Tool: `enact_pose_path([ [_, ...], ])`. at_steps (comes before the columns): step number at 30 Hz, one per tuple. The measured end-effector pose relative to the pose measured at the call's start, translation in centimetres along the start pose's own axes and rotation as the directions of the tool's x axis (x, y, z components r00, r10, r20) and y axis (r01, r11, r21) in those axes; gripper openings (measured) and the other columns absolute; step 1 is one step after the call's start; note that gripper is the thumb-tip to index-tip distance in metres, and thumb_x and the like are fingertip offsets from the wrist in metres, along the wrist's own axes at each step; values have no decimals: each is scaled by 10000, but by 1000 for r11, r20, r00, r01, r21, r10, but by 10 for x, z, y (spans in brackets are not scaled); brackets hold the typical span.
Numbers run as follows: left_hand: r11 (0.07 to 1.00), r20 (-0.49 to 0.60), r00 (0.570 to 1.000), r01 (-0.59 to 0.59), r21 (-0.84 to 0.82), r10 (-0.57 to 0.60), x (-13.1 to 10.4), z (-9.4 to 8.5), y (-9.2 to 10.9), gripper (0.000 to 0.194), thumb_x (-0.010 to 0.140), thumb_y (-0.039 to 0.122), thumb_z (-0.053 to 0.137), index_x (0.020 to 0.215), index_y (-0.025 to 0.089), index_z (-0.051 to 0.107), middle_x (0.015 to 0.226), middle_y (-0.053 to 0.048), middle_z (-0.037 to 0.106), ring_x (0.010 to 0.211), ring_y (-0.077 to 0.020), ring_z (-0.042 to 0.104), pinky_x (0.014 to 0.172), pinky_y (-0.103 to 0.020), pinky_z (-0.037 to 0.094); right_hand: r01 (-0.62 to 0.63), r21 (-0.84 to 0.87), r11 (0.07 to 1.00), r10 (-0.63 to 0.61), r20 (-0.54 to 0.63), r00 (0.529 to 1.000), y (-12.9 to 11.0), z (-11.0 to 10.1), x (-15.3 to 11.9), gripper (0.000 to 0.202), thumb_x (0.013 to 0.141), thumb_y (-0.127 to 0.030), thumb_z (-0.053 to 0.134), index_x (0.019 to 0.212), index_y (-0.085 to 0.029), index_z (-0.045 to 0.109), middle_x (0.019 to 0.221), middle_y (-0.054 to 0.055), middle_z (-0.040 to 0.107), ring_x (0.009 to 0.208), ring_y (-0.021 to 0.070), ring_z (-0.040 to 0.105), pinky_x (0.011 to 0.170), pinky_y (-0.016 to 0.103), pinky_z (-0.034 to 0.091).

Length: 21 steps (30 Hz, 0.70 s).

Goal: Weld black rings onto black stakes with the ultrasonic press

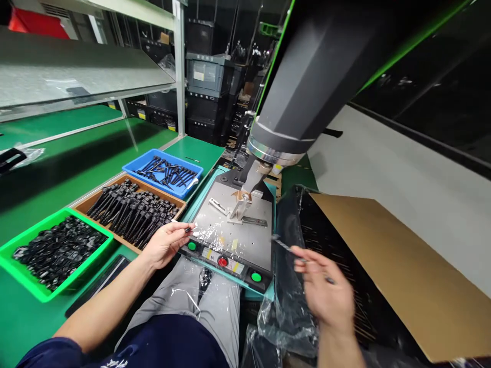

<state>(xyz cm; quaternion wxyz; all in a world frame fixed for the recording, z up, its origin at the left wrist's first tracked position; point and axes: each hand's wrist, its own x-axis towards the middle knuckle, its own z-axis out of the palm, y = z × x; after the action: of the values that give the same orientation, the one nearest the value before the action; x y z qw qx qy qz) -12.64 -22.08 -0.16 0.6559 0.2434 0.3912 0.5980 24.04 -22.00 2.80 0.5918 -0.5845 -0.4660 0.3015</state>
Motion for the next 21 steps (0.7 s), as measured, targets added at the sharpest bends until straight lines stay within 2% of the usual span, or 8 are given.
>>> enact_pose_path([
  [1, 996, 30, 998, 50, -75, -48, 3, 9, -8, 304, 602, 249, 867, 860, 151, 740, 1052, -101, 733, 856, -163, 694, 756, -247, 555, -44, 135, 990, 31, 97, 995, -2, 17, -21, 384, 720, -502, 757, 961, -214, 679, 1042, 147, 719, 763, 225, 665, 733, 415, 528],
  [3, 977, 99, 989, 125, -172, -110, 6, 24, -20, 287, 615, 235, 866, 855, 150, 733, 1038, -87, 733, 883, -158, 692, 784, -239, 556, -139, 311, 940, 71, 221, 973, -3, 54, -58, 320, 735, -459, 762, 942, -225, 690, 975, 124, 735, 723, 228, 663, 675, 407, 528],
  [6, 959, 174, 976, 166, -229, -127, 2, 38, -31, 277, 637, 233, 857, 872, 160, 730, 1069, -71, 721, 926, -153, 681, 836, -246, 552, -196, 477, 857, 68, 272, 960, 2, 100, -87, 289, 729, -425, 777, 938, -238, 703, 952, 96, 743, 719, 218, 656, 687, 410, 521],
  [8, 957, 186, 976, 159, -241, -115, -1, 42, -34, 284, 635, 220, 858, 883, 165, 731, 1099, -62, 711, 922, -143, 676, 868, -258, 547, -206, 544, 813, 67, 265, 962, 7, 118, -95, 267, 733, -393, 782, 947, -250, 710, 963, 82, 744, 734, 208, 651, 705, 403, 513],
  [11, 962, 171, 982, 122, -245, -82, -3, 43, -36, 293, 628, 214, 861, 887, 163, 732, 1125, -61, 701, 929, -149, 676, 883, -271, 543, -225, 605, 764, 79, 258, 963, 12, 130, -101, 243, 745, -361, 778, 963, -272, 718, 993, 64, 741, 778, 205, 651, 718, 387, 500],
  [16, 965, 131, 988, 107, -241, -77, -2, 41, -39, 267, 618, 196, 858, 848, 153, 728, 1130, -78, 700, 927, -167, 684, 830, -271, 547, -305, 637, 708, 152, 284, 947, 19, 132, -109, 249, 722, -338, 799, 954, -281, 727, 1012, 52, 740, 797, 196, 650, 733, 376, 505],
  [19, 972, 129, 989, 99, -212, -72, -2, 41, -40, 265, 605, 190, 864, 831, 157, 729, 1111, -80, 710, 909, -165, 686, 838, -289, 540, -395, 641, 658, 242, 317, 917, 24, 133, -110, 243, 724, -333, 795, 950, -281, 724, 1040, 42, 728, 800, 177, 641, 757, 368, 522],
  [21, 980, 142, 988, 79, -185, -53, -2, 40, -42, 269, 594, 200, 870, 823, 164, 733, 1090, -79, 721, 916, -175, 689, 847, -306, 536, -471, 656, 590, 310, 355, 882, 28, 134, -109, 237, 723, -322, 797, 945, -282, 724, 1051, 24, 720, 800, 155, 638, 758, 331, 538],
])
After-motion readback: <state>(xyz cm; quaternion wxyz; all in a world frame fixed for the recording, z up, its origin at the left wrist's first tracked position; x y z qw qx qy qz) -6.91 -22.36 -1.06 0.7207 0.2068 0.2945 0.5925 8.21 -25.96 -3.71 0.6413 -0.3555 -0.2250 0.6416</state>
